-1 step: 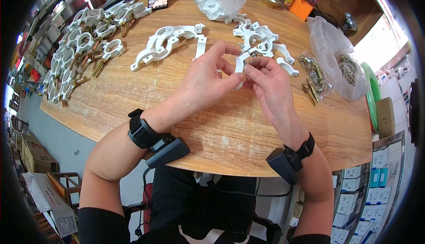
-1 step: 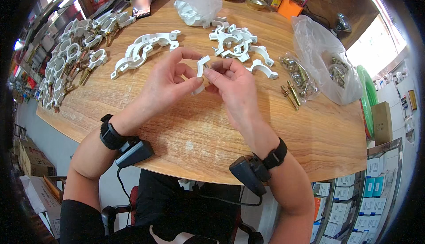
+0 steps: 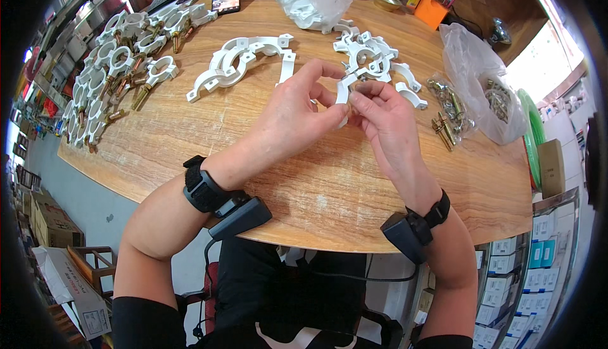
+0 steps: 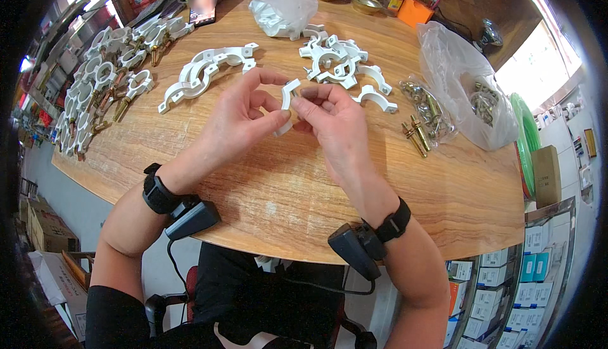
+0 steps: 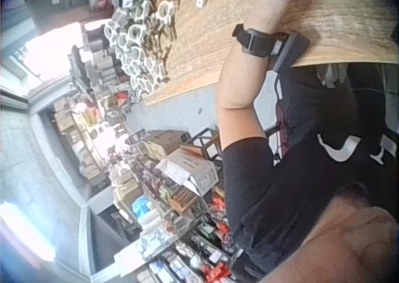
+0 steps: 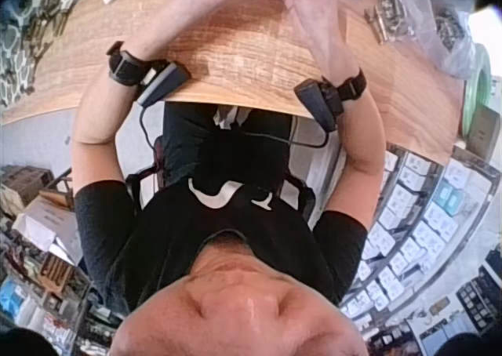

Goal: Assembling metal bolts and nuts into white plastic pipe clamps.

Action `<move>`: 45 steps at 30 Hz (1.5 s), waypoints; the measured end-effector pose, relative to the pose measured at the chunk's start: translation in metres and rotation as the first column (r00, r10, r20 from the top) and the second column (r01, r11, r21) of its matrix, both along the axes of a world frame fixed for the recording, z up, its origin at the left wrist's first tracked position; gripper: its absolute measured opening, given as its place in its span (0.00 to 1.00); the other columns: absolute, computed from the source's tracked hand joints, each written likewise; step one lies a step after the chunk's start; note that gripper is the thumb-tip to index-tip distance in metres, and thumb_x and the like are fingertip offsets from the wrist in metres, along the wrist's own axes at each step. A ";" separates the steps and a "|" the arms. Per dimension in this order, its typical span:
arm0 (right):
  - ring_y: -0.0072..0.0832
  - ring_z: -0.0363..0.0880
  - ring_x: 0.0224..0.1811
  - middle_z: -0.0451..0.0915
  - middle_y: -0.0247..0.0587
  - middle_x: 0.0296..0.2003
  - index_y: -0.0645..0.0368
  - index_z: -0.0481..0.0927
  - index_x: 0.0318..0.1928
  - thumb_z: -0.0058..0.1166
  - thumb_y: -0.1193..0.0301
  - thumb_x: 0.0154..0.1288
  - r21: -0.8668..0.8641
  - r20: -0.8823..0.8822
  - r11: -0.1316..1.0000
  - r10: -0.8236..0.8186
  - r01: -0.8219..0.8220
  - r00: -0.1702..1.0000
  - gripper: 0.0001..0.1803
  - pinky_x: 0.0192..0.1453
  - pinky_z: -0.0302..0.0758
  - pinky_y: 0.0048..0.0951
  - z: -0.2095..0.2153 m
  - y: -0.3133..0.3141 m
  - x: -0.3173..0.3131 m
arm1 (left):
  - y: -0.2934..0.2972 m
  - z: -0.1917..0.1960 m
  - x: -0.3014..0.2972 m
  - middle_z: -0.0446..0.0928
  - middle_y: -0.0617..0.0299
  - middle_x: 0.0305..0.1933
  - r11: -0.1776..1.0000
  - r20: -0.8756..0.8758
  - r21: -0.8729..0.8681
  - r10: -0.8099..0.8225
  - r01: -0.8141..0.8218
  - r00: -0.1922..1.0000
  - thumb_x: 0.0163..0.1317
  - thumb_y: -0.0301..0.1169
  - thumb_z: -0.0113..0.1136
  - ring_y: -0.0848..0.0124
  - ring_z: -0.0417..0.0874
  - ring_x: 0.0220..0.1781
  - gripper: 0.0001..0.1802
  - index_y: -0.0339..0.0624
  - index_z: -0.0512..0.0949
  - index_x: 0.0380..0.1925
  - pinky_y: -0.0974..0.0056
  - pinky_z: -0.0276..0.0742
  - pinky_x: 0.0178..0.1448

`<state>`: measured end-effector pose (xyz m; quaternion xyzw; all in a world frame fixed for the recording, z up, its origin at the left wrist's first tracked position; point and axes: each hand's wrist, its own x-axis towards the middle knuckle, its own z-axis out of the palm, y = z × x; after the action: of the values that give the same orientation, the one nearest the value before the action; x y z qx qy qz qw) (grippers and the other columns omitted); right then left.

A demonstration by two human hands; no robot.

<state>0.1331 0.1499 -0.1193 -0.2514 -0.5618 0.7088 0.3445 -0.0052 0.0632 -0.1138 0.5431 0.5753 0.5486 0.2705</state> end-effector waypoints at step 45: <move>0.23 0.76 0.36 0.77 0.37 0.37 0.64 0.73 0.44 0.52 0.73 0.65 -0.060 -0.086 0.998 0.018 -0.024 0.996 0.10 0.40 0.76 0.26 -0.001 0.000 0.000 | 0.000 -0.001 -0.001 0.78 0.59 0.25 1.000 0.000 0.026 0.005 -0.005 1.000 0.52 0.31 0.60 0.72 0.79 0.29 0.22 0.38 0.70 0.48 0.68 0.73 0.33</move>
<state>0.1330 0.1502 -0.1200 -0.2254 -0.5275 0.7392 0.3529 -0.0065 0.0636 -0.1153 0.5451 0.5696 0.5566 0.2619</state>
